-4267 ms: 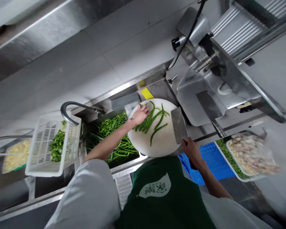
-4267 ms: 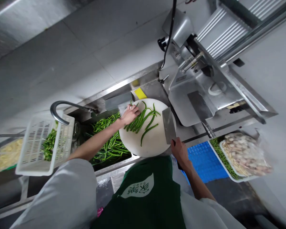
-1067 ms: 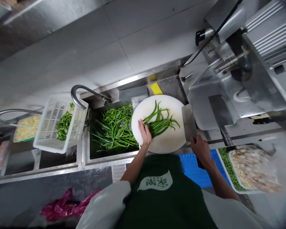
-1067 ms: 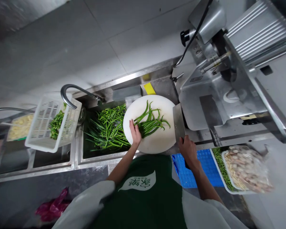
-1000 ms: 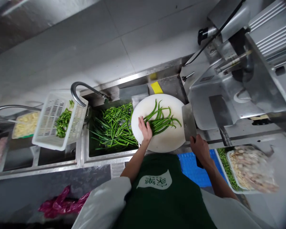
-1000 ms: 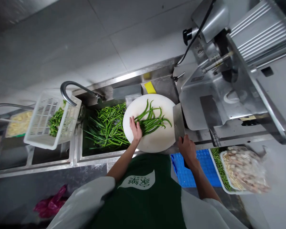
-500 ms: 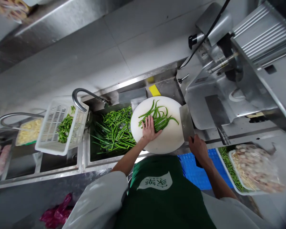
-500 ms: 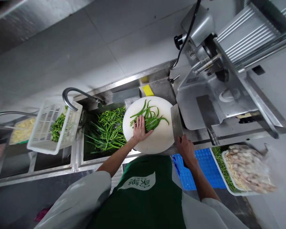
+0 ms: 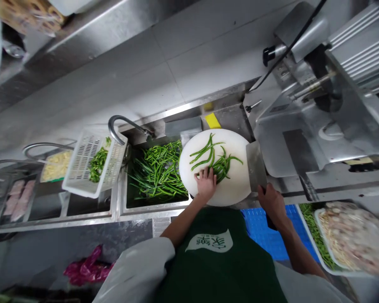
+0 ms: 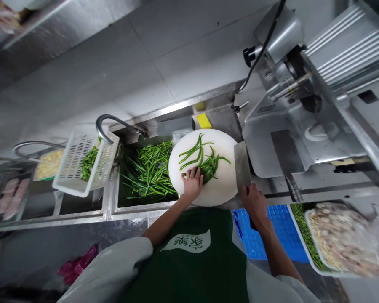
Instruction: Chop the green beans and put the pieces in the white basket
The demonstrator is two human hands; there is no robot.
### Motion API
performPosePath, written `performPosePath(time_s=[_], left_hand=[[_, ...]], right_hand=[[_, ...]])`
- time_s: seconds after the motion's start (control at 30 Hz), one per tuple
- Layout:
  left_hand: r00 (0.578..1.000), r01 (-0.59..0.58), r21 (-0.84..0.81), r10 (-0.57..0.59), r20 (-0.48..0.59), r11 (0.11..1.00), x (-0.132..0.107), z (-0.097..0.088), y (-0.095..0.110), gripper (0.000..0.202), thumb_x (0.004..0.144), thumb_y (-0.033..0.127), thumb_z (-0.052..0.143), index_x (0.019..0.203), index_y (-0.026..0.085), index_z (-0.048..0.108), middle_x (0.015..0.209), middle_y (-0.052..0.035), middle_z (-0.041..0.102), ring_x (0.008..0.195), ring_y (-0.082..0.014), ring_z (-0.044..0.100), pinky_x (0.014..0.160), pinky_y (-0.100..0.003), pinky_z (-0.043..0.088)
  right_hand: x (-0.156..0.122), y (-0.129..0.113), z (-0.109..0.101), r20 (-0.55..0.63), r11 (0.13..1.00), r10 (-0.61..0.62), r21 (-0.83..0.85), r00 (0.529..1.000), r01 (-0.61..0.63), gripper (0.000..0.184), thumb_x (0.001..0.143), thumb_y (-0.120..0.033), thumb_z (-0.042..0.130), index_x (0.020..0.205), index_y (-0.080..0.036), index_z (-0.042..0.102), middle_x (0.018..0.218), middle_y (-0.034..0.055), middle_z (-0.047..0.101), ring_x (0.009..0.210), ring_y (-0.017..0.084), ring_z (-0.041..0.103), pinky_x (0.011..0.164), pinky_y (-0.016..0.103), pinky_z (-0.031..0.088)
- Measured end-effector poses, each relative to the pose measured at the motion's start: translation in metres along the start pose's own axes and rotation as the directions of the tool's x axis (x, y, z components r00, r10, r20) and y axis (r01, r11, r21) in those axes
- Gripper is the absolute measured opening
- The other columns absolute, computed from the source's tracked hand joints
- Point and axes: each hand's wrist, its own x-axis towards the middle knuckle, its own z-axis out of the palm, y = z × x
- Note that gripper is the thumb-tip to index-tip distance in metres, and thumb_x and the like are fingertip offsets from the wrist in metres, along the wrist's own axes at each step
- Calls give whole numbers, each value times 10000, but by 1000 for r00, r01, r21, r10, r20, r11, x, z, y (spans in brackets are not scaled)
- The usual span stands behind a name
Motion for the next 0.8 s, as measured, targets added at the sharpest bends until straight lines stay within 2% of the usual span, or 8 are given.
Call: performPosePath(time_s=[0.1,0.17,0.23,0.43,0.5,0.6,0.7,0.8], left_hand=[[999,-34,-118,38,32,993,15,-4,-12,444,973,146,469,1368,208,662,1234,-158,670,1136,-319,594,1012,-511,469],[999,-42,-162,47,25,986,25,-4,-19,421,965,111,479,1313,193,700,1131,-152,678,1068,-277,612,947,-419,510],[999,-33,-164,34,3,986,31,-2,-22,391,980,116,474,1278,179,719,1102,-152,677,1045,-260,614,920,-383,522],[998,-70,-184,69,-14,980,29,-15,-24,292,986,254,546,1202,221,740,1177,-137,679,1146,-346,558,974,-537,467],[998,-53,-188,45,-45,981,42,-23,-35,352,1019,280,483,1304,230,684,1298,-133,642,1227,-344,532,1042,-559,429],[988,102,-136,-115,-98,985,76,-27,-48,489,1058,343,384,1502,181,511,1490,-177,525,1380,-345,463,1135,-565,374],[978,198,-71,-202,-52,978,93,-16,-41,638,1051,500,369,1559,118,428,1558,-214,465,1463,-394,391,1173,-592,340],[994,107,-23,-108,-31,994,71,6,-15,827,1003,653,375,1606,87,346,1620,-222,384,1503,-450,316,1201,-623,291]], right_hand=[[3,9,7,4,1000,2,-13,1000,-2,455,1042,-412,364,1154,-65,636,861,178,711,840,313,689,701,349,412],[7,14,13,12,1000,-3,-18,1000,3,502,1038,-442,344,1172,-60,641,864,185,712,832,324,688,697,362,425],[11,15,15,30,1000,11,-26,999,-10,534,1032,-470,344,1172,-55,650,865,192,712,818,333,687,686,370,432],[0,0,2,10,999,5,-34,1000,-5,473,1038,-401,362,1145,-46,655,891,206,717,840,324,687,710,364,428],[-2,-4,-2,5,1000,3,-31,1000,-3,437,1040,-382,379,1140,-54,649,886,197,717,827,313,684,702,354,414],[-2,-4,-2,-12,1000,6,-23,1000,-6,406,1045,-376,395,1131,-64,641,867,182,710,810,300,676,691,341,390],[-1,0,2,-19,1000,0,-3,1000,0,409,1051,-383,380,1123,-72,637,860,175,703,795,289,666,675,332,370],[0,2,5,-16,1000,9,21,1000,-8,406,1052,-392,380,1111,-83,637,853,167,698,782,278,657,658,323,354]])
